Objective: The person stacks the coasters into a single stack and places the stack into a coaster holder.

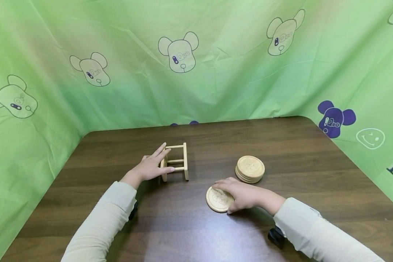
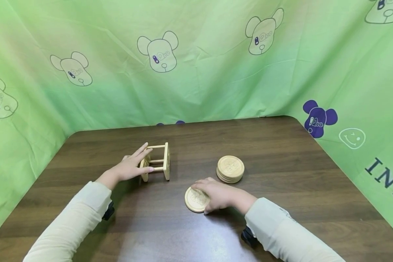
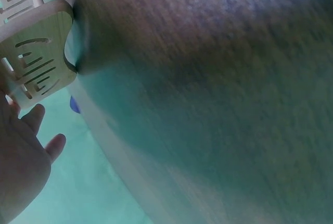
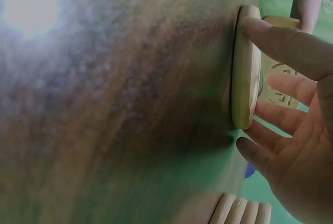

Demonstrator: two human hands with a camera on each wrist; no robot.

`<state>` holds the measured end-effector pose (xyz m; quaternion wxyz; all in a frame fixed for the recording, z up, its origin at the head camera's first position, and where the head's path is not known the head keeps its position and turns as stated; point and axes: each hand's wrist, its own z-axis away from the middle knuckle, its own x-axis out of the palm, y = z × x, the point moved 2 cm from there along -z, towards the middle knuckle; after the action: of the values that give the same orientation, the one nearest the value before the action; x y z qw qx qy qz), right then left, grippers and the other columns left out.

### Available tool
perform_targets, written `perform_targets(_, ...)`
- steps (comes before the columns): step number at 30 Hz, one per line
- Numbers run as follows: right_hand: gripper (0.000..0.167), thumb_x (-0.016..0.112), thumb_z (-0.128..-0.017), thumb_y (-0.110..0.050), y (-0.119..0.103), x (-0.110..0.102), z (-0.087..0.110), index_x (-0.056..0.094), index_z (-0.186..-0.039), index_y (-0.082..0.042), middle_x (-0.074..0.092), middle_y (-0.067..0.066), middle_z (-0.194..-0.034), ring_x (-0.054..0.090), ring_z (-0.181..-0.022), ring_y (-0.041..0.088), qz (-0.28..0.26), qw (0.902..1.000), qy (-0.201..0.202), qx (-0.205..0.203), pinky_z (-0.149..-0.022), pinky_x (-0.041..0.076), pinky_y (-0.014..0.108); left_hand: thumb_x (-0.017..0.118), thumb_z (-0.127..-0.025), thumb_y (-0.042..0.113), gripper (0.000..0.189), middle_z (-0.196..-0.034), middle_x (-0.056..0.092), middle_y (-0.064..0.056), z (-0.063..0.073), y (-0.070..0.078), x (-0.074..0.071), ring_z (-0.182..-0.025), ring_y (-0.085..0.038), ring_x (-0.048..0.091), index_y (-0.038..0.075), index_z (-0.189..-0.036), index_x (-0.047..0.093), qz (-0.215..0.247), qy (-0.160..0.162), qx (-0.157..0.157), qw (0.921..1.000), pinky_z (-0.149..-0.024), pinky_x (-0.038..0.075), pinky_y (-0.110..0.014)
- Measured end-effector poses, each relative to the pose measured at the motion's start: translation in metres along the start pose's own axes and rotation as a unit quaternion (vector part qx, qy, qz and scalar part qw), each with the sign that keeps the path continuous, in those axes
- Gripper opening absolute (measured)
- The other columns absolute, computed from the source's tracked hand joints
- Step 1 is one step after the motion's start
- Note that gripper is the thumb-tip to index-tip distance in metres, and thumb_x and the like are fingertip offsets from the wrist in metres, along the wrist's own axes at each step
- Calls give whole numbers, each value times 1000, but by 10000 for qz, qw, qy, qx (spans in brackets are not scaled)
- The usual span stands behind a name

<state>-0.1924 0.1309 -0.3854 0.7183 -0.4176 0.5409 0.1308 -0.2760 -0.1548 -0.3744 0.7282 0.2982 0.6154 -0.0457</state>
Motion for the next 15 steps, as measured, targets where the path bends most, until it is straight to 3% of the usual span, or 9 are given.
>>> perform_targets(15,71,73,-55,-15,-3,1,-4,47,-120,-1,44,17,-122,37,-110,30,215,9997,-77,70,-89,30,42,43,-79,60,79,-144,-2,2,0,1,-1,-117,-26,37,16,-139,17,65,-41,-5,10000,-92,14,-52)
